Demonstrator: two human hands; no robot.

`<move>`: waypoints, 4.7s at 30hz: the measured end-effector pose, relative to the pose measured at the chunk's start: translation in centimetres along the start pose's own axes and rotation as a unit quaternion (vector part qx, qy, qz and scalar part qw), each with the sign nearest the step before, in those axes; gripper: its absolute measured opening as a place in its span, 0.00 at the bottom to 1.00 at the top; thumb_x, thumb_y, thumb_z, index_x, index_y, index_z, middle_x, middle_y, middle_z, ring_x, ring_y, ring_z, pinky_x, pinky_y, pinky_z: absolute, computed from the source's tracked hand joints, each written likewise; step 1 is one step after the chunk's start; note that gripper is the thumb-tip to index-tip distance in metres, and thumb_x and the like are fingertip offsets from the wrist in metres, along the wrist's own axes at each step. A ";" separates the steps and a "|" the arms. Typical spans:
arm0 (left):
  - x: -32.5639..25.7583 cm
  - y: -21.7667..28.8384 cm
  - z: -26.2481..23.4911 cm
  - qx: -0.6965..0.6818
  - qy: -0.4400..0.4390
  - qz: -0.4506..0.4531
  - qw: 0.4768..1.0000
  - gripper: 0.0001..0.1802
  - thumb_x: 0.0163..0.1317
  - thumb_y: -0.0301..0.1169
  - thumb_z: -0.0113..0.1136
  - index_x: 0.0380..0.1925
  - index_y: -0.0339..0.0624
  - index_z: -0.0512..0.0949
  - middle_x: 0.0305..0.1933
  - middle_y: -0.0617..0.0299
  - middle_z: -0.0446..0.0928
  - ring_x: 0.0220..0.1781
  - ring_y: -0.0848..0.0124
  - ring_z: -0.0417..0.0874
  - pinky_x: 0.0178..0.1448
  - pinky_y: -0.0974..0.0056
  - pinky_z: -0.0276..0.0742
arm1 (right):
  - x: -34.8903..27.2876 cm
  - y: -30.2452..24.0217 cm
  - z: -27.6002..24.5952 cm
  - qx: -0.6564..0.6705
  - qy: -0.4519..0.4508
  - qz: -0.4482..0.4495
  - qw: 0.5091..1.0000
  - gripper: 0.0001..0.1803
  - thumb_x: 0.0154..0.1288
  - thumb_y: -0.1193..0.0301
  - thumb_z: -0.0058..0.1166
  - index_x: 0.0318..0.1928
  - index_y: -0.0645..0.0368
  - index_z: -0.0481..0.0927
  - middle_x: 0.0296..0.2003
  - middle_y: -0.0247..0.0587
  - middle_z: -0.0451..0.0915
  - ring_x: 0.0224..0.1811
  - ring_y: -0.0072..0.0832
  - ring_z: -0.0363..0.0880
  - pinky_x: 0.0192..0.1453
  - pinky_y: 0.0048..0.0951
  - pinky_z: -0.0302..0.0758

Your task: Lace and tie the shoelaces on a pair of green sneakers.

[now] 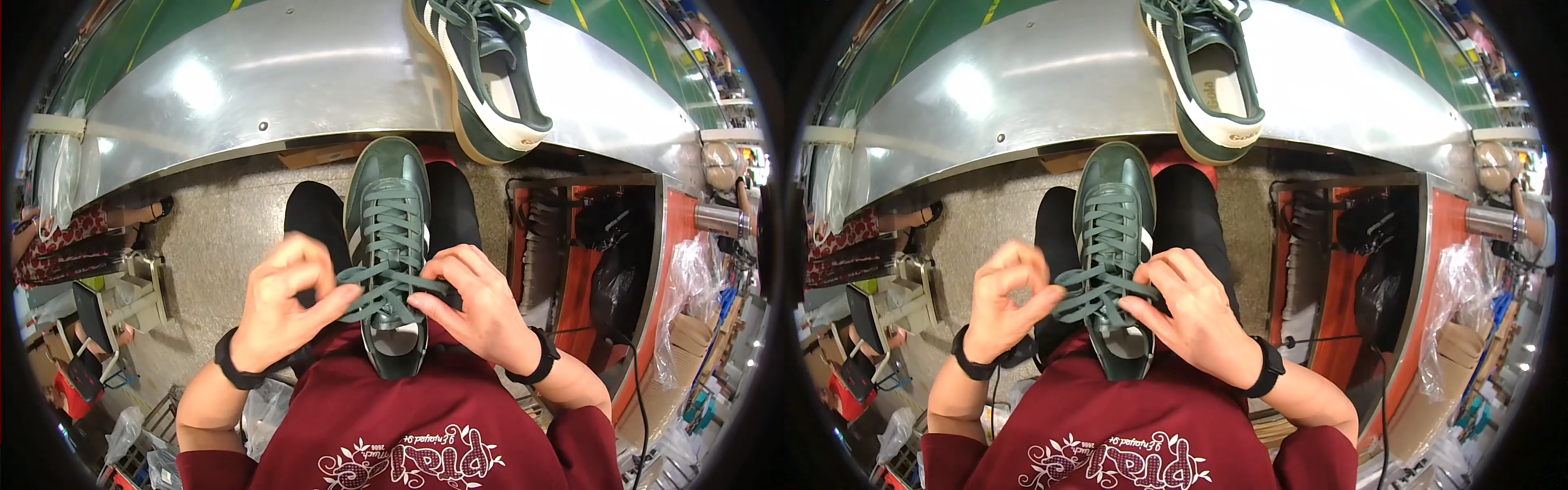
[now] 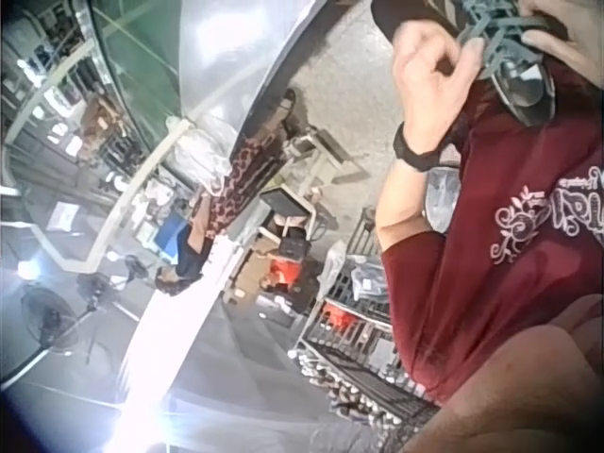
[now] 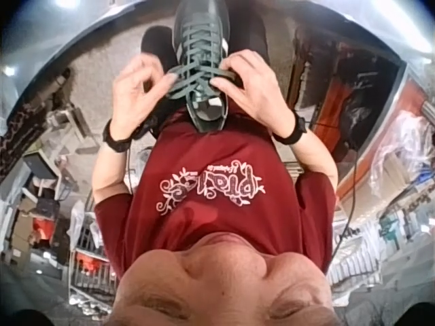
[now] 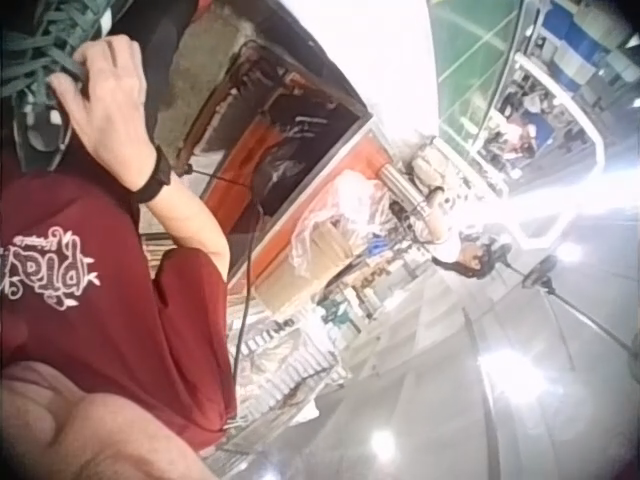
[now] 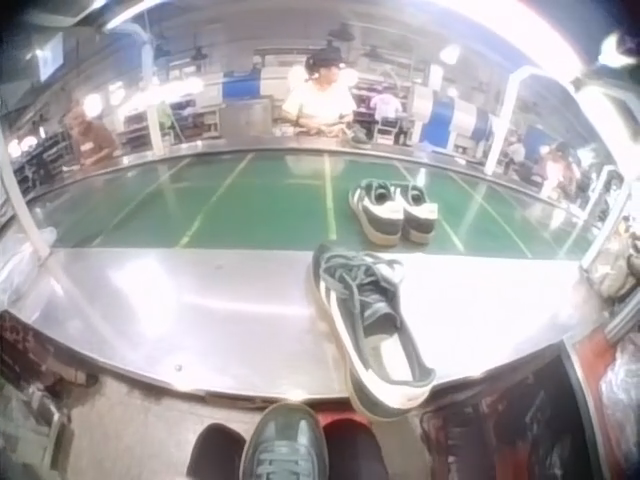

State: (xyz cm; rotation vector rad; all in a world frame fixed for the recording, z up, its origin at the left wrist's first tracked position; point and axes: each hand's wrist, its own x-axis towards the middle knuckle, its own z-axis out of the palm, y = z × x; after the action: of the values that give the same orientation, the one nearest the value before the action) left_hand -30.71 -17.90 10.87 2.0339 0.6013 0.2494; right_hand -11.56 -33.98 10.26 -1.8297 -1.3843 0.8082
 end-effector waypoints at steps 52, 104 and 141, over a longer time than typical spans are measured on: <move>-0.1 -2.5 2.9 -0.312 0.010 -0.149 0.938 0.10 0.62 0.22 0.59 0.44 0.35 0.80 0.50 0.58 0.78 0.49 0.73 0.78 0.56 0.67 0.72 | 1.9 0.3 1.1 -0.036 0.005 -0.135 0.990 0.07 0.54 0.73 0.64 0.34 0.62 0.82 0.24 0.39 0.76 0.31 0.37 0.73 0.38 0.32 0.70; -2.1 -0.7 1.0 0.313 0.103 0.222 0.918 0.14 0.46 0.28 0.64 0.36 0.42 0.83 0.30 0.67 0.81 0.35 0.72 0.81 0.43 0.64 0.73 | 0.1 -3.2 0.4 -0.292 0.055 -0.147 0.944 0.22 0.50 0.62 0.66 0.45 0.57 0.79 0.33 0.35 0.71 0.39 0.33 0.71 0.45 0.38 0.67; -3.0 0.7 3.6 0.039 -0.072 -0.006 0.997 0.11 0.57 0.36 0.65 0.26 0.42 0.74 0.21 0.61 0.74 0.27 0.62 0.77 0.37 0.59 0.69 | 1.1 0.1 -2.1 0.076 -0.065 0.099 0.990 0.05 0.62 0.74 0.59 0.35 0.64 0.83 0.28 0.39 0.74 0.26 0.26 0.72 0.31 0.27 0.68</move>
State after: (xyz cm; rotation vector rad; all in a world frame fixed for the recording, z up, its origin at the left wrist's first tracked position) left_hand -31.56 -22.39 9.88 2.1027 0.5412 0.0719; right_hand -9.56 -33.31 11.23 -1.8415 -1.1958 1.1218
